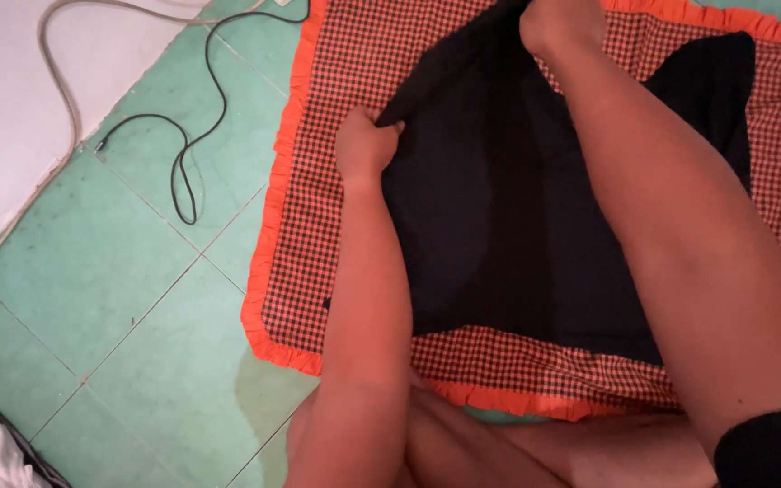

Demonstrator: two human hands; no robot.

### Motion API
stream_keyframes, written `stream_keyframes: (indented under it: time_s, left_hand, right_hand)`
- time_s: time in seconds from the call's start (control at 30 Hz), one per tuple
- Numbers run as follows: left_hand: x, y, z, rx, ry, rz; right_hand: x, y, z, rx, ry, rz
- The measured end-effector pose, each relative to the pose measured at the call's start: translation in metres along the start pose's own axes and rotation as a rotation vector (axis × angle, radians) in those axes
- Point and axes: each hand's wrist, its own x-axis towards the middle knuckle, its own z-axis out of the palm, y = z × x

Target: Folding a black t-shirt into a neat rectangle on a checkered mat.

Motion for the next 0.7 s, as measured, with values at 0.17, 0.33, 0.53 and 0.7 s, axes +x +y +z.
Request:
stream_keyframes:
  time_s: [0.17, 0.33, 0.53, 0.7]
  left_hand:
    - [-0.008, -0.006, -0.005, 0.272, -0.068, 0.006]
    - [0.011, -0.042, -0.008, 0.468, -0.135, -0.033]
    - [0.005, -0.055, -0.024, 0.331, -0.164, -0.066]
    - [-0.017, -0.058, -0.022, 0.354, -0.054, 0.155]
  right_hand:
    - [0.0, -0.01, 0.002, 0.213, -0.074, 0.19]
    - [0.007, -0.01, 0.015, 0.423, -0.244, 0.126]
    - [-0.016, -0.013, 0.017, -0.863, -0.12, -0.74]
    - [-0.057, -0.033, 0.029, -0.974, -0.035, -0.594]
